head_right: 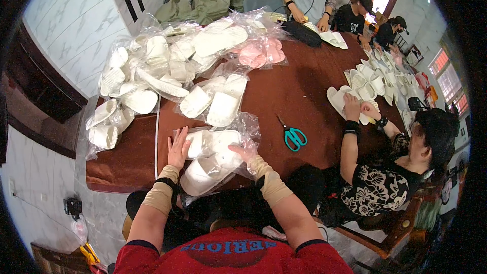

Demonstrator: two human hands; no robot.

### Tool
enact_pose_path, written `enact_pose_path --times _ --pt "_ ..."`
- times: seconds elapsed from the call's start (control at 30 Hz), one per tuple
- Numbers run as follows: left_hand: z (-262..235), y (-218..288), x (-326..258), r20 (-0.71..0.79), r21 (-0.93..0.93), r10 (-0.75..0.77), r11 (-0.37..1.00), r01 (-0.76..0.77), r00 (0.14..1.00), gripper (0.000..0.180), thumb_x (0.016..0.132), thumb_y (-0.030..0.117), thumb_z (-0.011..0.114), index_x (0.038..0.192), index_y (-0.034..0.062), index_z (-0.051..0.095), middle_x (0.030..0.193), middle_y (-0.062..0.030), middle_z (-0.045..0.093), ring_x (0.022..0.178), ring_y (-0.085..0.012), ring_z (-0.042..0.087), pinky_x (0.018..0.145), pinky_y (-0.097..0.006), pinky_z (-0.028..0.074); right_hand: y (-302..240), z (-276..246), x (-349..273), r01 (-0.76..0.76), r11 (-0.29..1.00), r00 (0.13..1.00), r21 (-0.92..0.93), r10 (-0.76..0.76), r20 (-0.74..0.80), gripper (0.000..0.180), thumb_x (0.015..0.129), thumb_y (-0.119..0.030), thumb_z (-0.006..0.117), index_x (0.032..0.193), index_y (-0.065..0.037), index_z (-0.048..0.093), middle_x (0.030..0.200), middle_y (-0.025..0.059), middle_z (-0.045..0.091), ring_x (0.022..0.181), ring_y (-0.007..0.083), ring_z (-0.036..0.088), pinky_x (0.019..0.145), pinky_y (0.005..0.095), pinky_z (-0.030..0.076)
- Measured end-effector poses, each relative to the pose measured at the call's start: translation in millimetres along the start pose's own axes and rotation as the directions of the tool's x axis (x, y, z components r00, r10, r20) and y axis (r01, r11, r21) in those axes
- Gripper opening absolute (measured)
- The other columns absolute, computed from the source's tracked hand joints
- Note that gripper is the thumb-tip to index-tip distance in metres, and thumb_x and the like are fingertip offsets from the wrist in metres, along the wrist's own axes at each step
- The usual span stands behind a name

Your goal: Packing pairs of slippers into plastic bags at a manufacturing table.

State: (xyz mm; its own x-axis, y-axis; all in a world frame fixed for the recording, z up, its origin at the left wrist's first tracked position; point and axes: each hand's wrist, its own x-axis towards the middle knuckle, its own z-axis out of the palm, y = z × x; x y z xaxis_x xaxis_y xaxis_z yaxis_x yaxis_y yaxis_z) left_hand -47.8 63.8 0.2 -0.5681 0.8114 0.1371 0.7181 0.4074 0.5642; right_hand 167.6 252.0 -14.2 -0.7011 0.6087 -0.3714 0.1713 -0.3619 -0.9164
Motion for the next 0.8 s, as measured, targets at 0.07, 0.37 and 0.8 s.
enact_pose_path --times 0.07,0.37,0.8 --pt "4 -5 -3 -0.010 0.131 0.029 0.991 -0.027 1.000 0.057 0.100 0.046 0.031 0.149 0.0165 0.031 0.154 -0.0047 0.031 0.145 -0.0220 0.021 0.116 -0.055 0.007 -5 -8 -9 0.062 0.996 0.992 -0.069 -0.069 -0.106 0.050 0.077 -0.014 0.079 0.119 0.002 0.057 0.106 0.0079 0.066 0.098 0.0184 0.060 0.088 0.0318 0.049" --pt "7 -2 -2 0.026 0.444 0.001 0.896 -0.012 1.000 0.070 0.094 0.053 0.045 0.151 0.0176 0.025 0.158 -0.0029 0.019 0.146 -0.0239 0.015 0.114 -0.058 0.011 -88 -173 -111 0.219 0.732 0.447 -0.645 -0.663 -0.601 0.033 0.080 -0.009 0.071 0.105 0.002 0.054 0.096 0.0105 0.063 0.090 0.0149 0.058 0.079 0.0297 0.047" --pt "-35 37 -95 0.271 0.417 -0.054 0.907 -0.067 0.961 0.108 0.067 0.076 0.061 0.151 0.0207 0.024 0.159 -0.0121 0.013 0.146 -0.0354 0.008 0.105 -0.073 0.006 -88 -64 -81 0.507 0.831 0.817 -0.228 -0.548 -0.180 0.034 0.081 -0.015 0.073 0.106 -0.001 0.054 0.097 0.0078 0.065 0.090 0.0156 0.061 0.080 0.0316 0.048"
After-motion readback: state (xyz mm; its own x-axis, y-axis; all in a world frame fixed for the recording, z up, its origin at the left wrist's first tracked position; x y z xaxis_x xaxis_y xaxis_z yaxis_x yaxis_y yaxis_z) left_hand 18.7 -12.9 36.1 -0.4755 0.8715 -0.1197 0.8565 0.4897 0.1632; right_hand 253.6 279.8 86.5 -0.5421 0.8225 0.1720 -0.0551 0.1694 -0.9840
